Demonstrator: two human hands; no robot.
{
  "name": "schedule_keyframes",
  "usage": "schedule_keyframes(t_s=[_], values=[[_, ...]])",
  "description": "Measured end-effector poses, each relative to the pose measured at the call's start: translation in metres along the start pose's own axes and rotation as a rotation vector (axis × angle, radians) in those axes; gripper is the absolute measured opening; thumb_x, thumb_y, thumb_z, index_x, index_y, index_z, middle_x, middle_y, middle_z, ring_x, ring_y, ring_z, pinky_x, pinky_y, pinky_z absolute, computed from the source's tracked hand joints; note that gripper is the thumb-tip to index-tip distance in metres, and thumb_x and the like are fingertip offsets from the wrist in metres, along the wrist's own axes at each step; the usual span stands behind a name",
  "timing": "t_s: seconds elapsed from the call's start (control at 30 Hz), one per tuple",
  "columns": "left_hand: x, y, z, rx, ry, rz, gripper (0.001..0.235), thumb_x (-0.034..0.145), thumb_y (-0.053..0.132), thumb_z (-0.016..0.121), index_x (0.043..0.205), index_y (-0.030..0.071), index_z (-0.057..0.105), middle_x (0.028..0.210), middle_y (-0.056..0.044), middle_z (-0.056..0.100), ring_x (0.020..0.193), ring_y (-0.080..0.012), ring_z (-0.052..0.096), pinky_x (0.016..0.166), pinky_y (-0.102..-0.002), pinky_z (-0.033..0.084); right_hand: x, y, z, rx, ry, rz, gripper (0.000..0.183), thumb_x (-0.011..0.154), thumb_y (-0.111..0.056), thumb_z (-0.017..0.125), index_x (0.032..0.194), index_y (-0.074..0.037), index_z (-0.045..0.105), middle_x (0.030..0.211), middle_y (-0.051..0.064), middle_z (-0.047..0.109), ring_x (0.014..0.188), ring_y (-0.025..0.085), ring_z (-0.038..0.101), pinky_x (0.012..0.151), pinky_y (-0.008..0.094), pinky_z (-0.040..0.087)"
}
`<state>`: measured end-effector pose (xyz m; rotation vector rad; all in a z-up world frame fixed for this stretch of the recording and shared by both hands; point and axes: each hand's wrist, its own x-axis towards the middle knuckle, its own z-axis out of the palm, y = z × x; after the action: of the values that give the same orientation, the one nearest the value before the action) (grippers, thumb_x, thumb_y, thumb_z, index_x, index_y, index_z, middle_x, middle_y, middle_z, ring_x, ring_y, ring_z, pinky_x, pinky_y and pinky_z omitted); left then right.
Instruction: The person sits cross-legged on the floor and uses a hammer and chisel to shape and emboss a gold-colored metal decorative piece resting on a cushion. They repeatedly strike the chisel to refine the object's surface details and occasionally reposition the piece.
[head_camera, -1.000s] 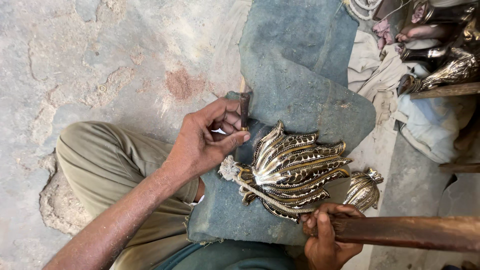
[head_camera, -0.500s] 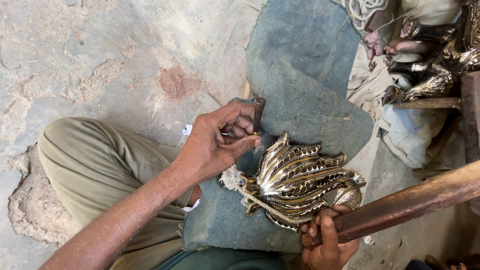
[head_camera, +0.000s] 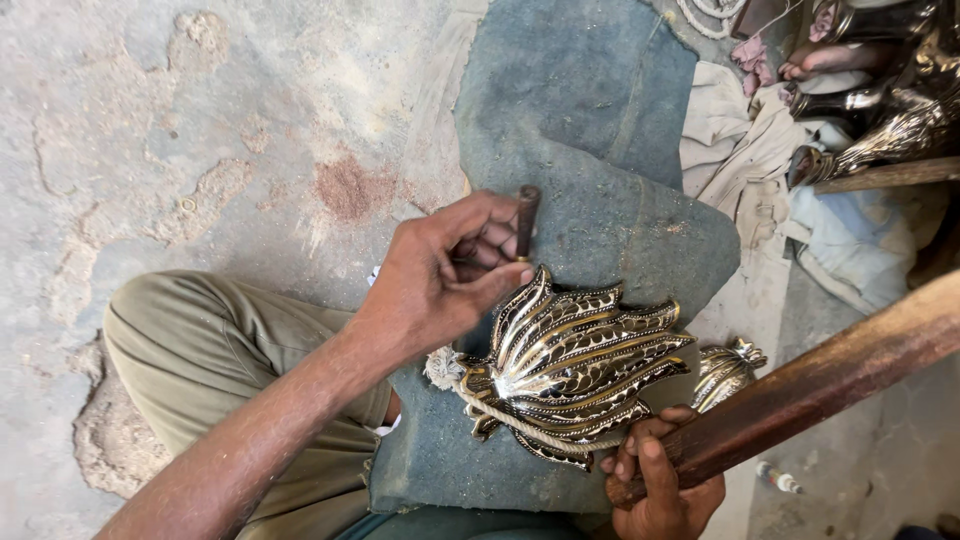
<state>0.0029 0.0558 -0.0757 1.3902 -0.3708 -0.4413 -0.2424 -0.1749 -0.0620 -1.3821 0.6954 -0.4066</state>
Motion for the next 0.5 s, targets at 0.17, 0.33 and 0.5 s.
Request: schedule_keyframes(t_s=[0.17, 0.33, 0.5], values=[[0.026, 0.011, 0.009, 0.176, -0.131, 0.063, 0.027, 0.093, 0.005, 0.075, 0.118, 0.010, 0.065, 0.091, -0.003, 0.075, 0.081, -0.0093, 0.074, 0.070, -0.022, 0.064, 0.015, -0.025, -0.023, -0.079, -0.027, -0.025, 0.048, 0.089, 0.003, 0.069, 0.133, 0.008, 0.050, 0.079, 0.019, 0.063, 0.065, 0.022, 0.062, 0.060, 0.040, 0.056], [0.035, 0.024, 0.005, 0.250, -0.221, 0.065, 0.039, 0.089, 0.005, 0.076, 0.125, 0.006, 0.059, 0.087, -0.006, 0.076, 0.081, -0.0135, 0.077, 0.069, -0.027, 0.066, 0.038, -0.087, -0.021, -0.389, -0.050, -0.195, 0.049, 0.097, -0.003, 0.067, 0.140, 0.001, 0.045, 0.093, 0.016, 0.064, 0.093, 0.020, 0.069, 0.078, 0.040, 0.061], [0.040, 0.030, 0.004, 0.323, -0.287, 0.082, 0.037, 0.093, 0.008, 0.076, 0.126, 0.006, 0.058, 0.086, -0.004, 0.076, 0.079, -0.0116, 0.077, 0.068, -0.027, 0.066, 0.099, -0.129, 0.006, -0.999, -0.371, -0.361, 0.052, 0.083, -0.008, 0.077, 0.126, 0.002, 0.050, 0.094, 0.015, 0.069, 0.090, 0.016, 0.068, 0.107, 0.037, 0.050]])
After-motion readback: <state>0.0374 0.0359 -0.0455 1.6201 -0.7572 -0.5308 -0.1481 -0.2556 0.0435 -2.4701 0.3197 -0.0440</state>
